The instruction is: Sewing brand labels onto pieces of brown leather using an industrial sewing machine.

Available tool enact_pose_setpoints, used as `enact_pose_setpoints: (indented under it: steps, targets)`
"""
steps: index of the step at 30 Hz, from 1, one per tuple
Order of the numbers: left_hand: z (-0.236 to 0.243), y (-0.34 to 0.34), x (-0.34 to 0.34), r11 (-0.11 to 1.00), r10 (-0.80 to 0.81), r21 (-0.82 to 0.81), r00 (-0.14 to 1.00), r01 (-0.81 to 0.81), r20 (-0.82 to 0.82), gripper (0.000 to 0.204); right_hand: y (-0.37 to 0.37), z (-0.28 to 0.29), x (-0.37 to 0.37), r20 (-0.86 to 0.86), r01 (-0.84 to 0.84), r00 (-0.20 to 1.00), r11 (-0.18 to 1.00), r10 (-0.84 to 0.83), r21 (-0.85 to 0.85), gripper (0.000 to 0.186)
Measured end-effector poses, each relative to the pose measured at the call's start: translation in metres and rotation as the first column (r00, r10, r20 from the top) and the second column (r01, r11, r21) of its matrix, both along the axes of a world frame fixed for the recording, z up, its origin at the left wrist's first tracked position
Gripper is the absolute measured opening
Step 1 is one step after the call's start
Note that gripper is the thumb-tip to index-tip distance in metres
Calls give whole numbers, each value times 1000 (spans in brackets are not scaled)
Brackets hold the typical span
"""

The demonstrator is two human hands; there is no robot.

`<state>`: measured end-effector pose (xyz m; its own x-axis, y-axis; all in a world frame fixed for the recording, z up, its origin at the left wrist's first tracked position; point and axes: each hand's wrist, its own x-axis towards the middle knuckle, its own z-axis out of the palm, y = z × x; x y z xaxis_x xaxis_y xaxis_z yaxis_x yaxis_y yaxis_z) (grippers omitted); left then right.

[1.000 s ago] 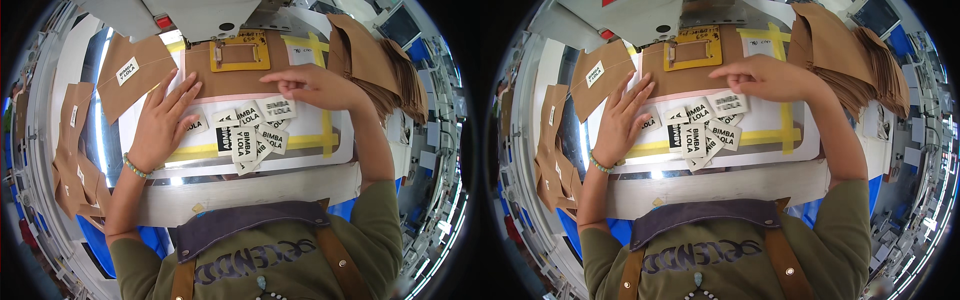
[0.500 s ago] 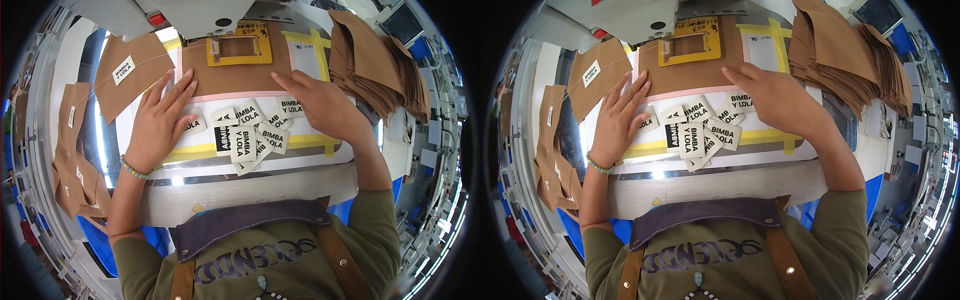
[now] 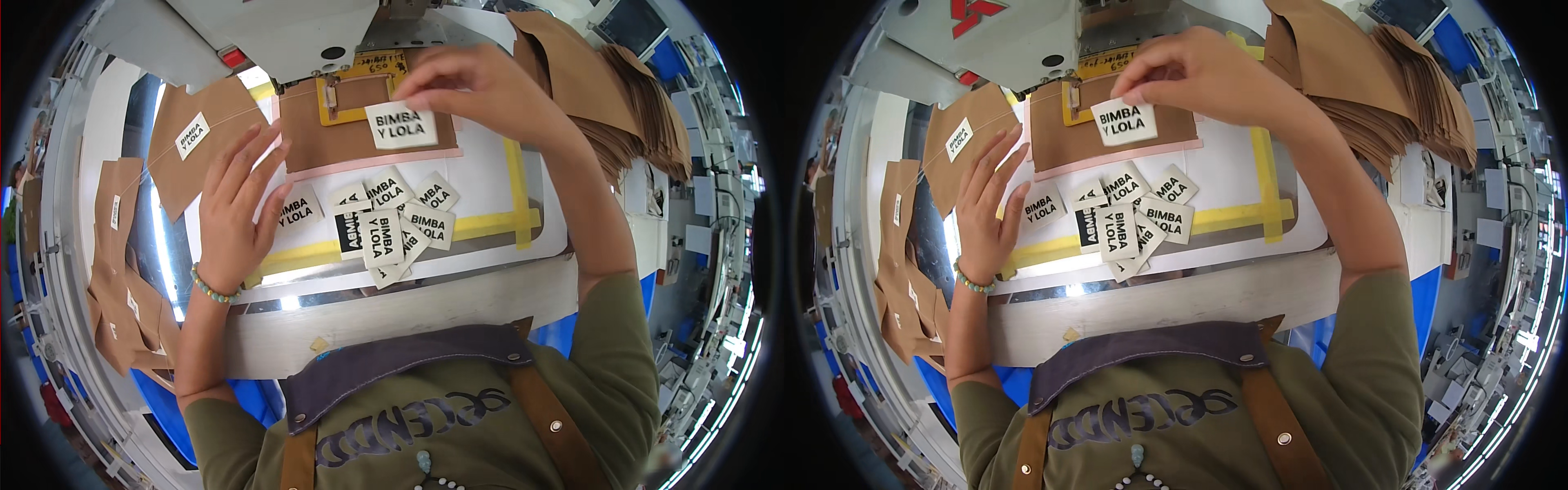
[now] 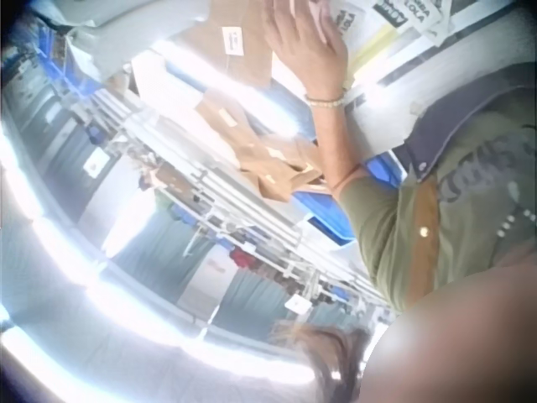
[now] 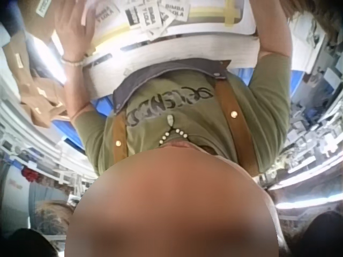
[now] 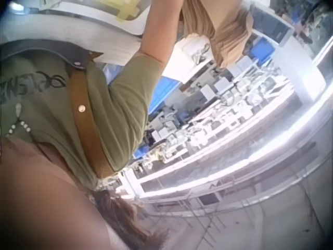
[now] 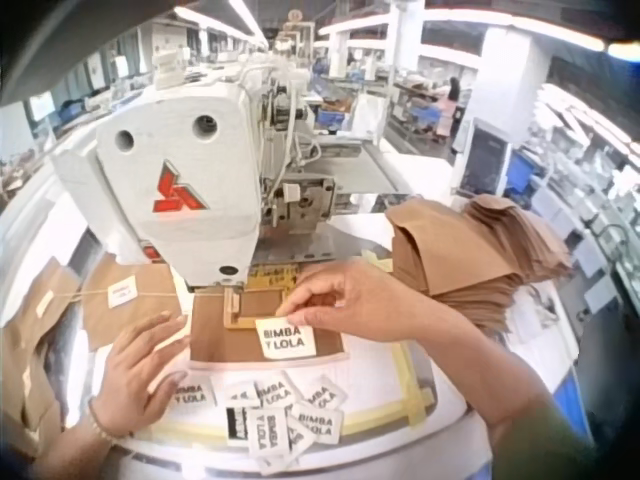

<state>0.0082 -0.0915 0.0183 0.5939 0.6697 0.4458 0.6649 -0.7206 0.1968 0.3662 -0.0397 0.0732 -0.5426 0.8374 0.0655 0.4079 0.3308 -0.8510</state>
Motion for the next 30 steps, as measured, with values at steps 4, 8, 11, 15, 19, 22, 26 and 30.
enact_pose_setpoints:
  steps: [4,8,11,15,19,22,26,30]
  targets:
    - [14,-1,15,996,-84,-42,996,84,-5,58,46,-42,-15,118,-41,993,991,27,124,20]
    - [12,5,34,991,-112,-80,991,105,-79,64,55,-59,-34,176,66,979,976,-103,206,20]
    - [5,13,43,988,-133,-103,977,117,-167,69,51,-59,-41,165,141,968,956,-187,257,18]
    - [-4,26,52,987,-123,-130,970,98,-208,70,52,-61,-42,162,133,966,922,-203,364,16]
    - [-7,33,55,984,-118,-157,974,88,-193,66,49,-63,-39,194,88,963,897,-188,433,15]
    - [-7,35,55,981,-119,-171,978,89,-173,65,40,-65,-34,180,71,961,814,-211,577,15]
    - [-6,34,56,980,-92,-190,986,64,-139,64,13,-48,-17,298,-37,935,782,-193,622,25]
    - [-12,39,58,989,-103,-123,985,87,-137,60,-19,-63,-6,485,-186,851,750,-200,635,45]
